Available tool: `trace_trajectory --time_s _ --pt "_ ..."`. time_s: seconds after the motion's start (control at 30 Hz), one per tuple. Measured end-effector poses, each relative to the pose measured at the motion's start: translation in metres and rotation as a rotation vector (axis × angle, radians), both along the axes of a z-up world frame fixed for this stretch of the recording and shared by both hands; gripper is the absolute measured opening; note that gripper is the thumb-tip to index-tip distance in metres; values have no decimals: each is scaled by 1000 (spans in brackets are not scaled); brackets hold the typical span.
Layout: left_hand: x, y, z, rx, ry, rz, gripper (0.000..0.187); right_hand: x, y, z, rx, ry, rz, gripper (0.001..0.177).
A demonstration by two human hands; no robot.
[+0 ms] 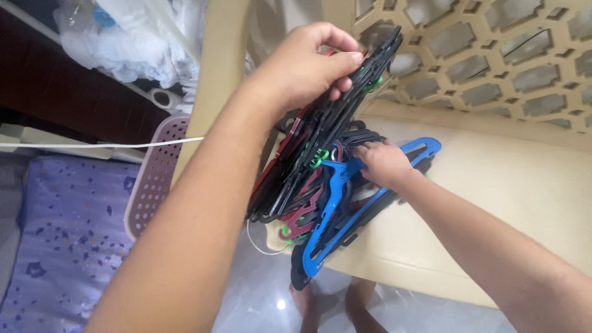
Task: The person folds clothes into a stack on a chair, picks up several articles of clothing and places them in a storage container, and then gathers a stack of hangers and carries them through the house to a laundry area.
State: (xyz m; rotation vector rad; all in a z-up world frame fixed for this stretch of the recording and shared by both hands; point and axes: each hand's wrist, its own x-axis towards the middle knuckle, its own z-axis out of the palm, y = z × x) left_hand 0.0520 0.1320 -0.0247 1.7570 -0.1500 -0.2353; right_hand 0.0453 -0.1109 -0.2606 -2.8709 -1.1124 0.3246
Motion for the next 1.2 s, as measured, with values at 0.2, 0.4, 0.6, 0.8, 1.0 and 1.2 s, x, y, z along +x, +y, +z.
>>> trace_trajectory --time_s 0.2,0.4,0.6,0.8,1.0,1.2 --pt "4 -1 19 -18 -20 44 23 16 -38 29 129 112 -12 52" --pt "14 2 45 64 -51 129 17 43 -100 74 307 635 -206 25" --pt "10 -11 66 23 -66 295 14 39 -181 215 814 731 -466 16" --pt "21 -72 55 -4 -153 230 15 -23 -107 251 1181 465 -598 49" --pt "19 -99 49 -140 -64 176 37 -59 21 204 1669 316 -596 48" --pt "23 -88 42 -274 20 288 61 -63 37 180 1517 22 -420 47"
